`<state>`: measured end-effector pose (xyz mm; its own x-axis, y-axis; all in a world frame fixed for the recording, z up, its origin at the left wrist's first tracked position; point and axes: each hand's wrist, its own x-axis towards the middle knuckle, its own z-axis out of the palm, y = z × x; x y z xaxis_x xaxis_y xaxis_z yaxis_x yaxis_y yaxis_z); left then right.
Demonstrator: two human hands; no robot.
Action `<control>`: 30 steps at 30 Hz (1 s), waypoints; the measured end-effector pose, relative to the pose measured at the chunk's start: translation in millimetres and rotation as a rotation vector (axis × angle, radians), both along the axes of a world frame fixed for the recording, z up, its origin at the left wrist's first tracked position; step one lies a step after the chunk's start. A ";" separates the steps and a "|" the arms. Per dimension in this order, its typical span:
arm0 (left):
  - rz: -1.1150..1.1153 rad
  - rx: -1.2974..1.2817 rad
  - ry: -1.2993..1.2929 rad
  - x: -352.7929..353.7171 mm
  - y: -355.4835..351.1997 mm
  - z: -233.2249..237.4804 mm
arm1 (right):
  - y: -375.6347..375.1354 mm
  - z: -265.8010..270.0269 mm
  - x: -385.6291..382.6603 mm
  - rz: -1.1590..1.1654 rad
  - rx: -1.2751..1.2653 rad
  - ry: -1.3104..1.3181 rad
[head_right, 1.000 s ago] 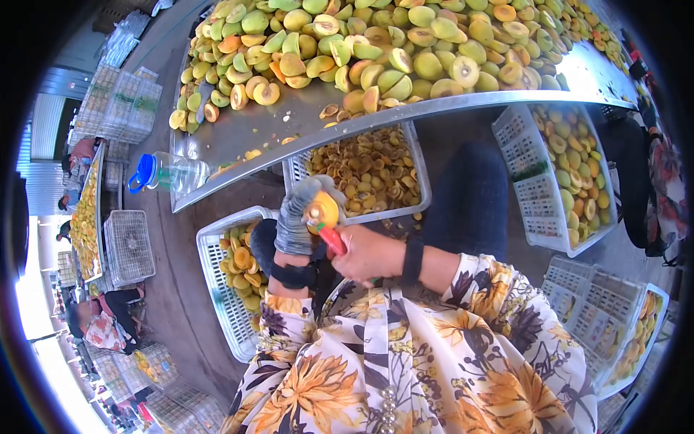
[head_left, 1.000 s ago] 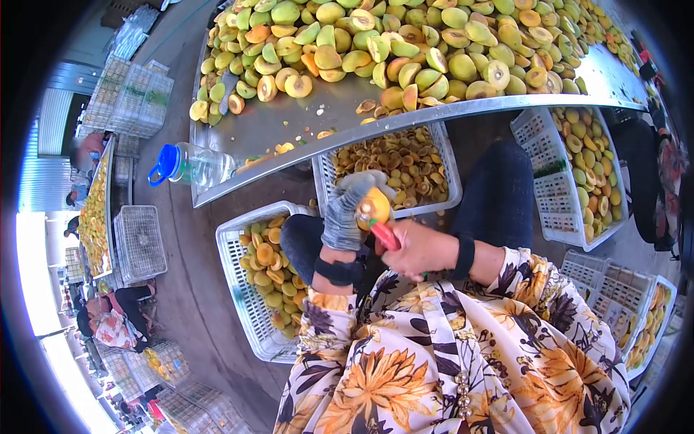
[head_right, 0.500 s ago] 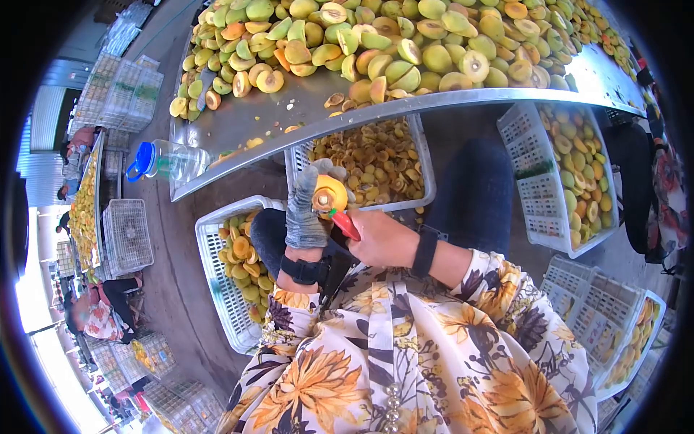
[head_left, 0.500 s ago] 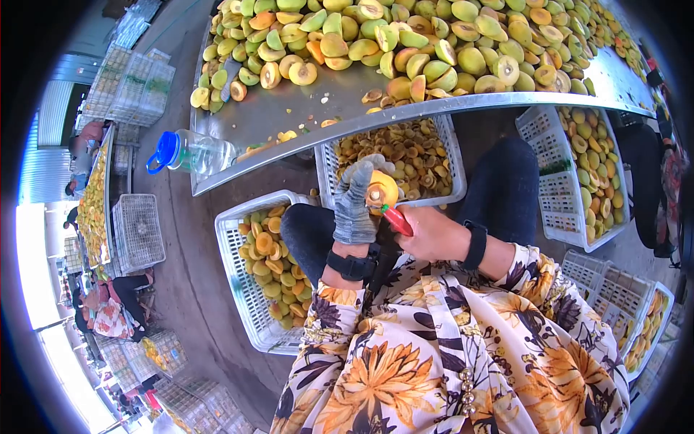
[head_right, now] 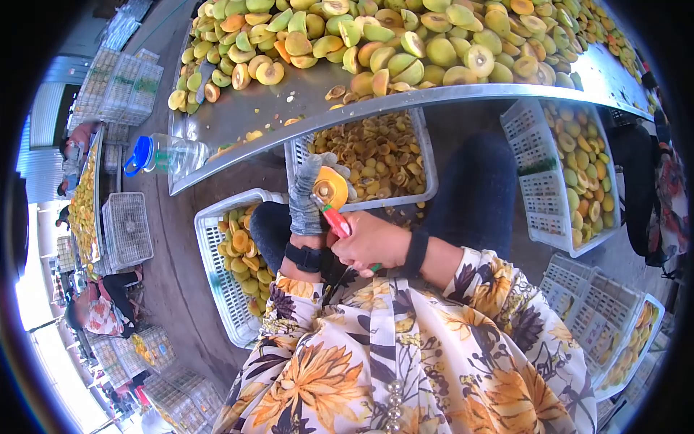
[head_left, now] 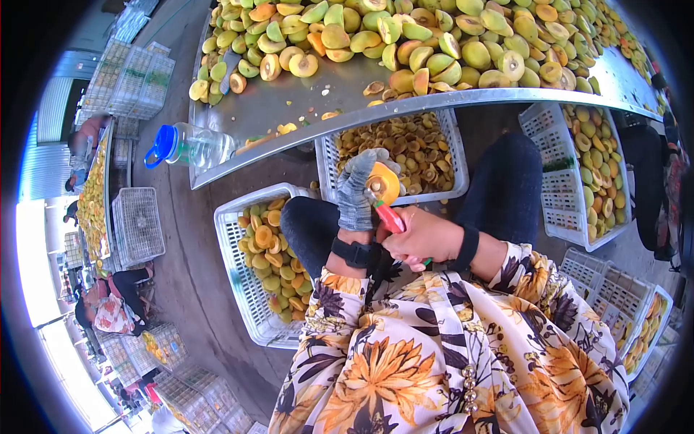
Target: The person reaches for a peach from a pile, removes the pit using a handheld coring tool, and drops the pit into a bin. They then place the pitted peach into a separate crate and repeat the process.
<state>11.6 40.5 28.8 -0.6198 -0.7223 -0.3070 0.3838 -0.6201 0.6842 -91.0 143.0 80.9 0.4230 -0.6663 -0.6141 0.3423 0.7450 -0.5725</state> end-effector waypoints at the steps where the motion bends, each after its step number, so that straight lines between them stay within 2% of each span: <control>1: -0.031 0.017 -0.002 1.3 -0.1 4.8 | -0.2 -1.2 -2.8 0.003 0.029 -0.119; 2: -0.046 -0.021 0.013 -0.8 1.8 15.8 | -0.4 -1.3 -4.8 0.011 0.026 -0.121; 3: -0.039 -0.023 0.010 -2.4 3.0 19.9 | -0.3 -0.5 -7.0 0.000 0.034 -0.241; 4: -0.016 0.082 0.028 -4.3 3.9 22.5 | -0.9 0.1 -8.0 -0.013 0.044 -0.360; 5: 0.006 0.189 0.048 -4.8 4.0 23.5 | -2.0 0.2 -7.6 -0.009 0.044 -0.361; 7: -0.036 0.166 -0.028 -4.5 -4.5 7.3 | -4.8 0.9 -7.0 -0.120 0.021 -0.406; 9: 0.396 0.397 -0.195 -8.8 -7.3 -17.6 | -6.5 12.0 -13.2 -0.121 -0.060 -0.388; 10: 0.281 0.398 -0.142 7.2 -15.8 -37.7 | -9.9 14.5 -15.5 -0.158 -0.112 -0.289; 11: 0.422 0.303 -0.147 2.2 -18.3 -37.8 | -12.6 14.5 -17.1 -0.198 -0.162 -0.193; 13: 0.171 0.287 -0.022 23.7 -22.5 -12.8 | -21.7 -9.3 -21.6 -0.152 -0.211 0.177; 14: 0.307 0.279 -0.109 25.6 -23.7 -9.2 | -23.7 -50.8 -21.0 -0.129 -0.596 0.663; 15: 0.249 0.207 -0.070 37.3 -21.8 7.6 | -24.0 -83.1 -22.9 -0.108 -0.979 1.148; 17: 0.340 0.103 -0.238 68.9 -22.1 17.7 | -24.1 -71.8 -32.4 -0.100 -0.978 1.195; 19: 0.467 -0.152 -0.376 114.3 -15.7 8.1 | -22.4 -45.7 -39.2 -0.048 -0.305 0.682; 21: 0.097 -0.343 -0.724 198.0 -32.3 -23.4 | -22.0 -46.1 -45.5 -0.053 -0.298 0.690; 23: -0.291 -0.615 -1.773 200.9 -44.5 11.9 | -21.6 -44.1 -47.5 0.060 -0.305 0.813; 25: -0.045 -0.776 -1.577 185.6 -67.4 32.2 | -23.0 -42.6 -43.9 0.057 -0.337 0.811; 26: 0.036 -1.046 -1.434 179.2 -96.0 22.7 | -26.1 -37.0 -41.5 0.067 -0.345 0.822; 27: 0.063 -0.891 -1.406 140.0 -110.1 49.5 | -28.9 -31.9 -40.4 0.074 -0.355 0.836; 28: -0.050 -1.242 -1.384 129.1 -141.8 40.9 | -30.0 -28.3 -40.4 0.089 -0.366 0.876; 29: 0.058 -1.105 -1.415 91.3 -163.3 48.5 | -28.5 -29.0 -41.4 0.075 -0.376 0.886; 30: 0.075 -1.118 -1.448 61.3 -187.4 49.3 | -24.7 -32.8 -43.6 0.001 -0.497 0.896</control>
<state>72.9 -146.9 78.1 -0.2964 -0.9517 0.0797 -0.8154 0.2957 0.4977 -134.6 118.3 48.1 -0.0542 -0.9317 -0.3592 -0.3636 0.3534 -0.8619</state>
